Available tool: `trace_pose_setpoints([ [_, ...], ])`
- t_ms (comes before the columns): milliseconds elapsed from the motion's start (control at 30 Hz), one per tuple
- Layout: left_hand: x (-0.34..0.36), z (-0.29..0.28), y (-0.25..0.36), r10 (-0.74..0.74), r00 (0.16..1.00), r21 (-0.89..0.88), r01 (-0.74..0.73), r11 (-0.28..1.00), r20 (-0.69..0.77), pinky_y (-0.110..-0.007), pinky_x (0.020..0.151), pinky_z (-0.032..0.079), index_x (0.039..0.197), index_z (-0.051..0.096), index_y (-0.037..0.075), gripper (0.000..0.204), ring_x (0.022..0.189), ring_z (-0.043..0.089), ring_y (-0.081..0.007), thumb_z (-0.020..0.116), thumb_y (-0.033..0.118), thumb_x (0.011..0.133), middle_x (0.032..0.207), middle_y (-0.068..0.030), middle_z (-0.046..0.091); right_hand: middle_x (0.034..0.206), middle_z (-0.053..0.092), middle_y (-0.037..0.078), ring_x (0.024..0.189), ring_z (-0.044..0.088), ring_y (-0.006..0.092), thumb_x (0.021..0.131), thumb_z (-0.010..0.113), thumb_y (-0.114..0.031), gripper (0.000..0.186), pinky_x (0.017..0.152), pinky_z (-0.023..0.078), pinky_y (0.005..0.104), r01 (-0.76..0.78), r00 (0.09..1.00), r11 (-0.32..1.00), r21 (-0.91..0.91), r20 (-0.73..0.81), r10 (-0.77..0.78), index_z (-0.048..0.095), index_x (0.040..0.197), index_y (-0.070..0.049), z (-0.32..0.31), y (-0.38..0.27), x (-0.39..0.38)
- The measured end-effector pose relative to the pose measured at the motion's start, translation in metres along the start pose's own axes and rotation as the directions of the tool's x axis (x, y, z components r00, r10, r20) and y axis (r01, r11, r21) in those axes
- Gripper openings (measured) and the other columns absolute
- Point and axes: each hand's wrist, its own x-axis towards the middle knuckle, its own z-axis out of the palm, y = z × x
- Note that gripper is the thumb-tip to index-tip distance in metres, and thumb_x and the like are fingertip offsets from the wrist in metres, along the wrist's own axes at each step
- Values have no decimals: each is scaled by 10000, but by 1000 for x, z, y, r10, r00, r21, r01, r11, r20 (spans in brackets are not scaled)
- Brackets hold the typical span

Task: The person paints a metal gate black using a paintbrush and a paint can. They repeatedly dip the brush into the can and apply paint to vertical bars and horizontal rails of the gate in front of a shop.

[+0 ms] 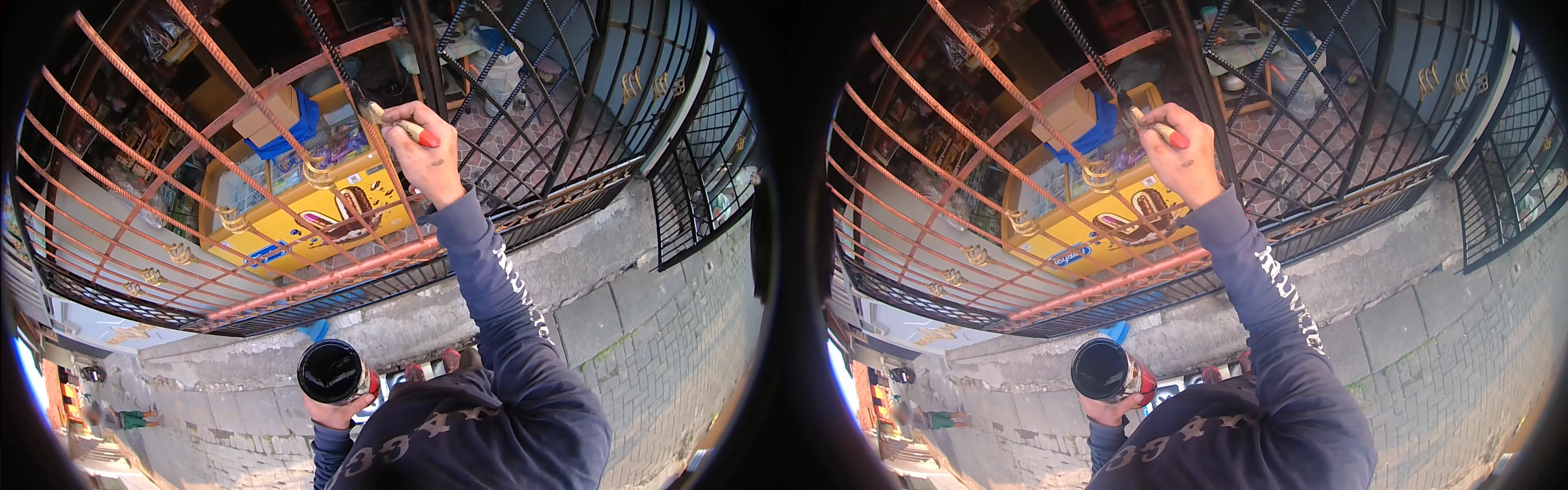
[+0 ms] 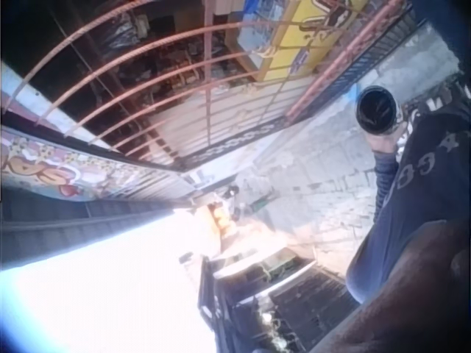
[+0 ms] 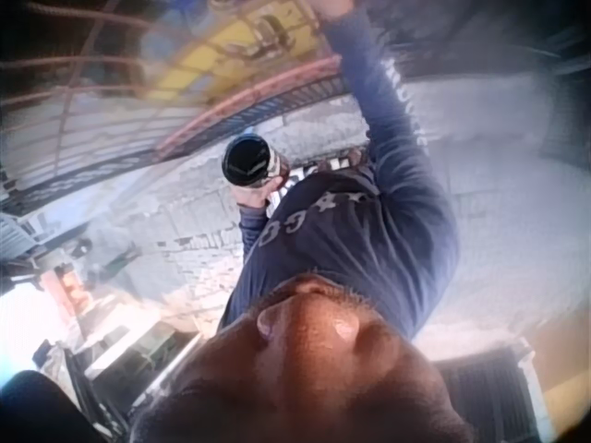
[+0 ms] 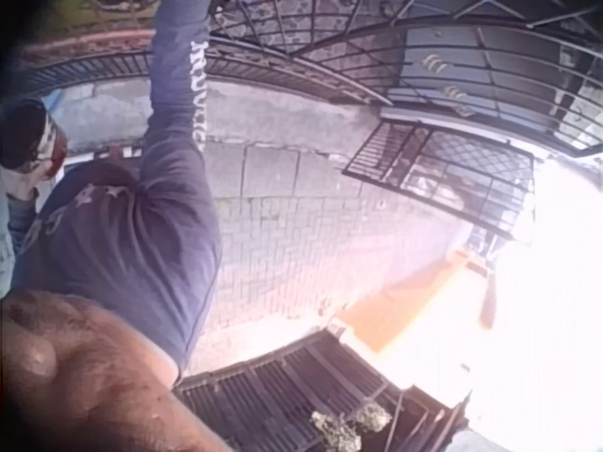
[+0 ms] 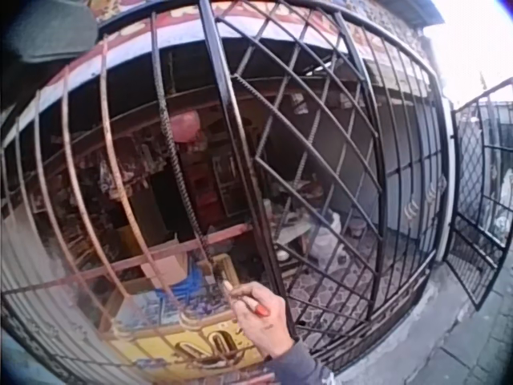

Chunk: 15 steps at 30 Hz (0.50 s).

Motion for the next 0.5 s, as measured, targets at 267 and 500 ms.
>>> trace_pose_setpoints([
  [267,1,0,0,33,999,53,-34,998,16,-394,1052,541,1402,520,-19,990,1166,689,-233,1035,106,566,1263,-128,701,850,759,104,751,721,153,864,669,-42,131,704,560,298,-51,998,997,-61,46,54,715,971,17,-3,13,-10],
  [500,4,7,6,37,999,-22,-37,999,17,-391,1043,543,1388,532,-25,952,1161,690,-234,1026,93,582,1261,-129,702,956,741,76,859,685,100,897,660,7,109,771,553,249,-203,976,976,-82,64,208,689,999,33,-3,29,-41],
])
